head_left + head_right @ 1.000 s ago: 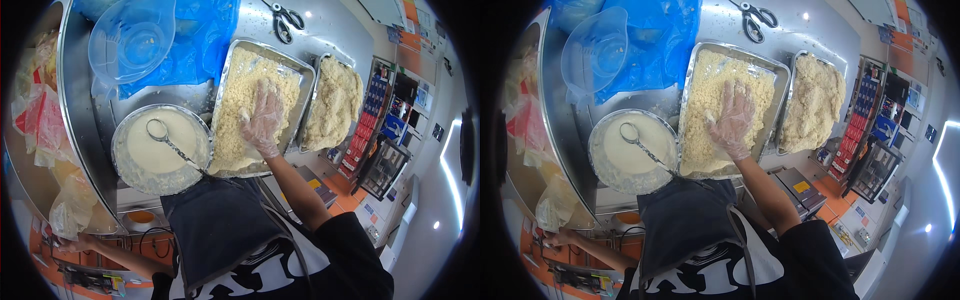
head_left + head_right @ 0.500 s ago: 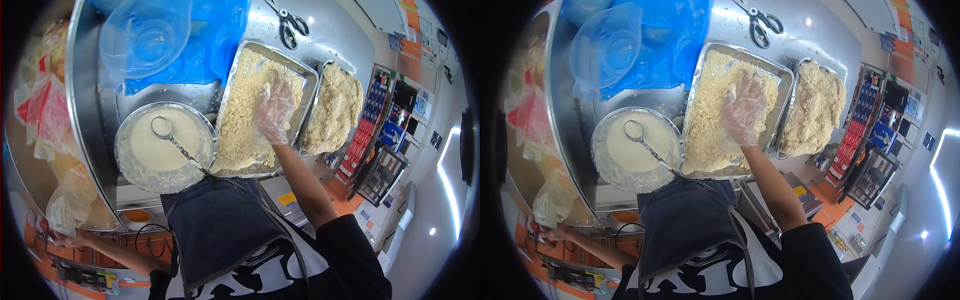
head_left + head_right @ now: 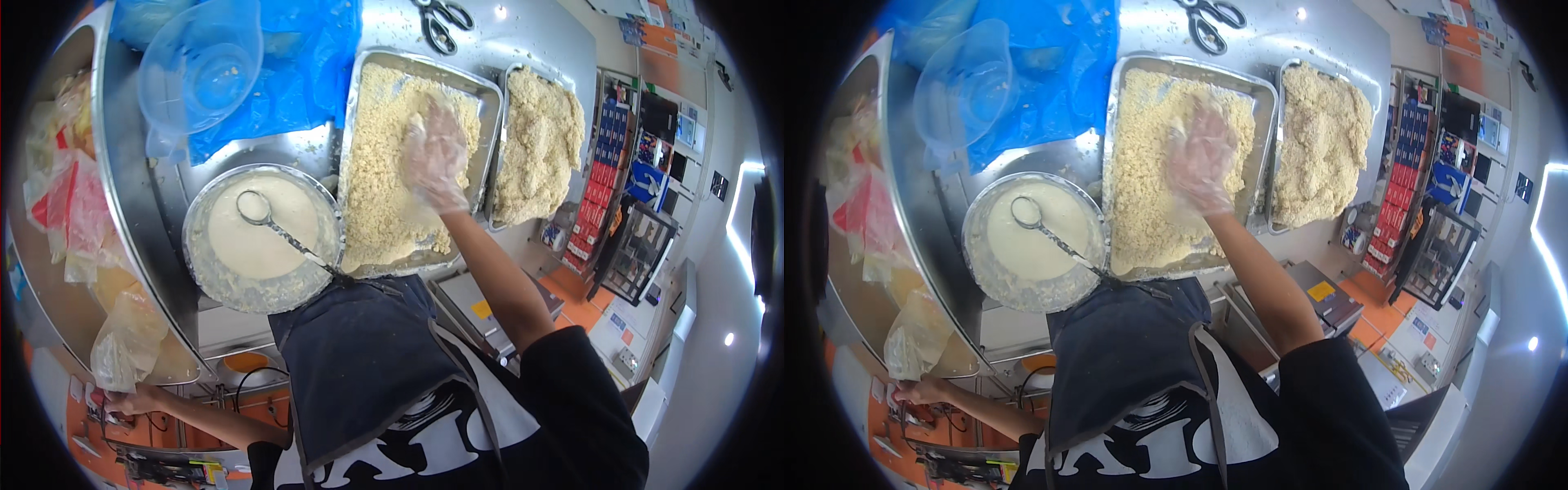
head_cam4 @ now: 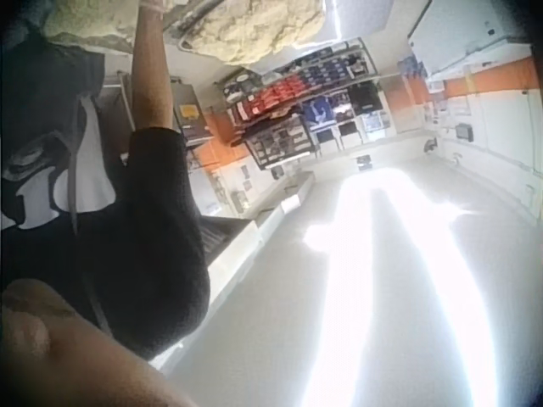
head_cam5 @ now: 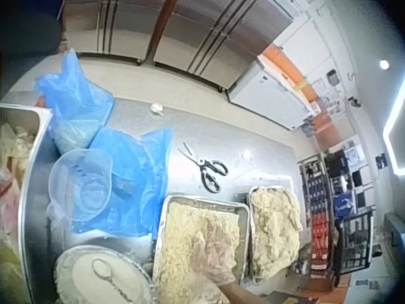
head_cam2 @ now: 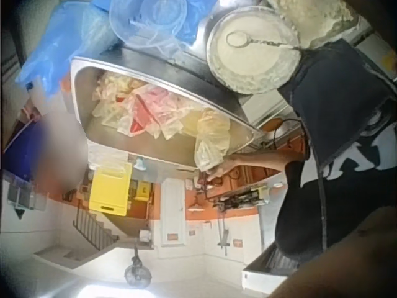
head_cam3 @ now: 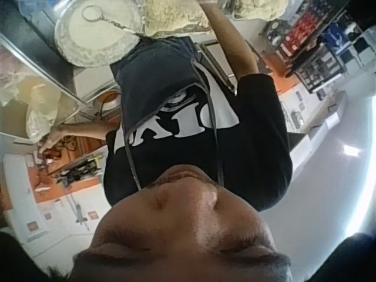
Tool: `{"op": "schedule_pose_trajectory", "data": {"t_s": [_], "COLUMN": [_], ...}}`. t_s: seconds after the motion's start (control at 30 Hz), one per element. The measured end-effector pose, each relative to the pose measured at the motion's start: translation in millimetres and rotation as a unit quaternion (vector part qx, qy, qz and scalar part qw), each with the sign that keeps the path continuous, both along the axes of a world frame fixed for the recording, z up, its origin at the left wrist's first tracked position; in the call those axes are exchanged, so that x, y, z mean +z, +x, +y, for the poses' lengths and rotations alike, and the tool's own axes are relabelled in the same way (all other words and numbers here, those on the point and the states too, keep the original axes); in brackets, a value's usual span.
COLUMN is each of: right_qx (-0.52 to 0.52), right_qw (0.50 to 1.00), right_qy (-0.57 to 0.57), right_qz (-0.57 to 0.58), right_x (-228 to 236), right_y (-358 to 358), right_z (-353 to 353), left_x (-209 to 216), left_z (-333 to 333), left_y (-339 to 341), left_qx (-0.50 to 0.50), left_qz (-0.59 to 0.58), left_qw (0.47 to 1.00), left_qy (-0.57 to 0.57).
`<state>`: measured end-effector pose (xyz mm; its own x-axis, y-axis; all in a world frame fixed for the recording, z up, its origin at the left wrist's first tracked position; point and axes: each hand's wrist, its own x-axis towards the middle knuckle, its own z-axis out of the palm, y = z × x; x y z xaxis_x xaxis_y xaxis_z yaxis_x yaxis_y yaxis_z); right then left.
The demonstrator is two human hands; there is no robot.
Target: The person coats chicken cutlets in breadcrumbs in a metal tray, stacks them onto an adjacent tray, unpacks a blue plastic bag, and dips chicken pieces from a container into a bowl of batter.
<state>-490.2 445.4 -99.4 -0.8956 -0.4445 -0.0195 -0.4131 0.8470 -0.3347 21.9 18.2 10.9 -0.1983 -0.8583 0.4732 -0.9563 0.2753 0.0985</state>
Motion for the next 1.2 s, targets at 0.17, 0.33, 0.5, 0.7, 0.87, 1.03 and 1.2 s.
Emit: {"op": "schedule_pose_trajectory", "data": {"t_s": [0.17, 0.33, 0.5, 0.7, 0.87, 1.03, 1.2], "right_qx": [0.032, -0.012, -0.006, 0.003, 0.042, 0.164, 0.222], "right_qw": [0.998, 0.996, 0.996, 0.997, 0.999, 0.98, 0.965], "right_qy": [0.016, 0.094, 0.09, 0.08, -0.024, 0.097, 0.13], "right_qz": [0.052, 0.003, -0.013, 0.014, -0.002, -0.055, -0.045], "right_x": [46, 47, 48, 34, 29, 78, 77], "right_y": [32, 49, 47, 48, 17, -7, -29], "right_z": [-25, -36, -39, -27, 15, 14, 19], "left_x": [-16, -6, -3, -14, -18, -1, 4], "left_z": [-11, -9, -4, -14, -12, -3, 0], "left_y": [35, 22, -2, 3, -13, -37, -40], "left_qx": [0.008, 0.031, 0.045, -0.016, -0.003, 0.016, 0.013], "left_qz": [0.158, 0.084, 0.062, 0.067, 0.188, 0.415, 0.417], "left_qw": [0.987, 0.995, 0.997, 0.997, 0.982, 0.904, 0.902], "left_qy": [0.041, 0.049, -0.001, -0.025, 0.001, 0.103, 0.116]}}
